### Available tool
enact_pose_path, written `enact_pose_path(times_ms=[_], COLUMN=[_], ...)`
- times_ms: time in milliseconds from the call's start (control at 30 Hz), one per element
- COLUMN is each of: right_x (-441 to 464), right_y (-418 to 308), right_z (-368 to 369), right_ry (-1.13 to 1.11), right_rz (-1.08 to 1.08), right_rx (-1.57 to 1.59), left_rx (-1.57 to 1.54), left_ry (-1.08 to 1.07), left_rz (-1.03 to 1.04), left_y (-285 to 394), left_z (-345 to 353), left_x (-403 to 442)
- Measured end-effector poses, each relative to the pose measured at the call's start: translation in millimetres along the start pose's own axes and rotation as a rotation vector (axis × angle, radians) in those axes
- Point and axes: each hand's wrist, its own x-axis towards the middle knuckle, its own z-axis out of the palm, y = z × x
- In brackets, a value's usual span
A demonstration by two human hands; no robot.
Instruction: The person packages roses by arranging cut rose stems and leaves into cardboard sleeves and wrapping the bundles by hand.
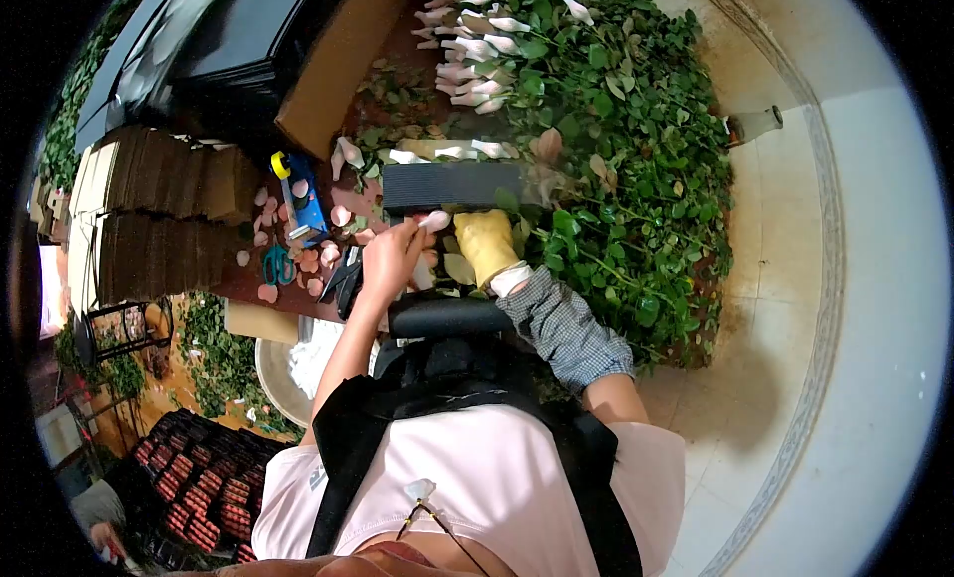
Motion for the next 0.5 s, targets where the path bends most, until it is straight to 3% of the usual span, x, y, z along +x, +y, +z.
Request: enact_pose_path(times_ms=[33,133,233,267,367,433,500], right_x=[-2.0,0.0,-8.1,-12.0,-25.3,-30.8,-32.4], right_y=[1.6,-1.2,12.6,15.4,9.5,1.6,-10.2], right_z=[0.3,-4.5,-17.0,-19.6,-63.9,-80.4,-89.2], right_ry=[-0.002,-0.043,0.029,0.028,0.058,0.074,0.125], right_rz=[0.004,0.005,-0.158,-0.166,-0.188,-0.199,-0.209], right_rx=[0.001,-0.01,0.164,0.193,0.327,0.366,0.5], left_rx=[0.016,-0.058,0.305,0.409,0.472,0.597,0.418], left_ry=[0.039,0.273,-0.1,-0.278,-0.259,-0.141,-0.013], left_rz=[0.031,-0.22,-0.456,-0.636,-0.693,-0.662,-0.496], left_y=[0.0,-17.3,-74.5,-99.9,-160.1,-152.5,-146.5], left_z=[-4.1,-52.1,-104.6,-108.9,-115.8,-116.0,-97.2], left_x=[-4.7,-39.9,-102.2,-126.0,-193.5,-194.1,-173.2])
